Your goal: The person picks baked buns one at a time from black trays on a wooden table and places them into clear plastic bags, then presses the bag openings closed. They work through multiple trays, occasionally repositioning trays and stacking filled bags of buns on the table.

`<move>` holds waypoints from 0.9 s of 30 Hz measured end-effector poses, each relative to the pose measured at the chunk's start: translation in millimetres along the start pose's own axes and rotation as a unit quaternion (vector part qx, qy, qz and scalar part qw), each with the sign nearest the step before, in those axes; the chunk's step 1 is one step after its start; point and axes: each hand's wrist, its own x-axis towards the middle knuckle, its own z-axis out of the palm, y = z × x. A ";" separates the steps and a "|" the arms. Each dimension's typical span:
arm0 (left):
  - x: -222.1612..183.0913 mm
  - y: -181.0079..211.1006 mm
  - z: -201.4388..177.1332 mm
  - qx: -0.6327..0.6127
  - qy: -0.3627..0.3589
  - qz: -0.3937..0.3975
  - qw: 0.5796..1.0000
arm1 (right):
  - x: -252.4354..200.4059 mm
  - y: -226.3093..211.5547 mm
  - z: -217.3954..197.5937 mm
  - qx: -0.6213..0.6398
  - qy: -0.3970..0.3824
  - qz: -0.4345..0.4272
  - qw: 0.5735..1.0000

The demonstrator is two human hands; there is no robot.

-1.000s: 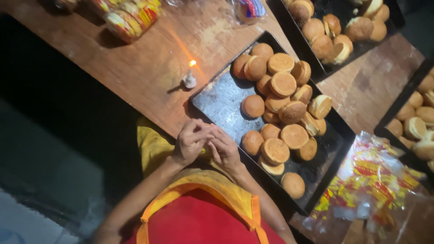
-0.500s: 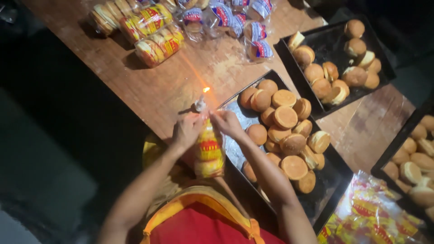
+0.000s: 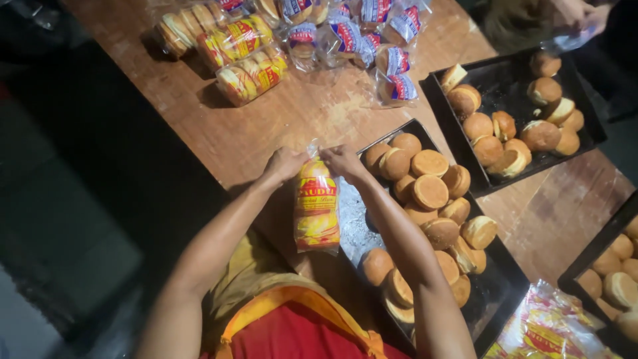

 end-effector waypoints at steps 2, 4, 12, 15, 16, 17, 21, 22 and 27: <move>-0.1 1.7 2.7 -0.022 0.006 0.018 1.000 | 1.1 5.8 -3.5 0.008 -0.002 -0.013 1.000; -6.9 10.5 -1.9 -0.027 0.001 0.014 1.000 | -4.9 -0.1 -3.3 0.011 0.004 -0.004 1.000; -14.0 17.0 -4.0 -0.061 -0.010 0.013 0.998 | -11.6 -3.4 -6.2 0.022 0.002 -0.010 1.000; -11.4 11.3 -0.6 -0.081 -0.006 0.016 0.997 | -13.0 -6.7 -3.4 0.009 0.007 -0.009 1.000; -10.2 9.7 0.2 -0.098 -0.009 0.019 0.995 | -13.9 -8.6 -3.2 0.004 0.007 -0.004 1.000; -9.1 8.1 0.9 -0.114 -0.011 0.023 0.993 | -14.7 -10.6 -3.1 -0.002 0.008 0.000 1.000; -14.7 12.1 -6.4 -0.125 -0.011 0.028 0.992 | -14.7 -16.8 -1.7 -0.011 0.020 0.021 1.000; -16.0 12.5 -7.9 -0.118 -0.014 0.021 0.993 | -10.9 -10.5 -2.7 0.007 0.002 0.004 1.000; -18.7 11.9 -11.5 -0.111 -0.019 0.003 0.994 | 0.0 1.9 -1.5 0.043 -0.026 -0.009 0.999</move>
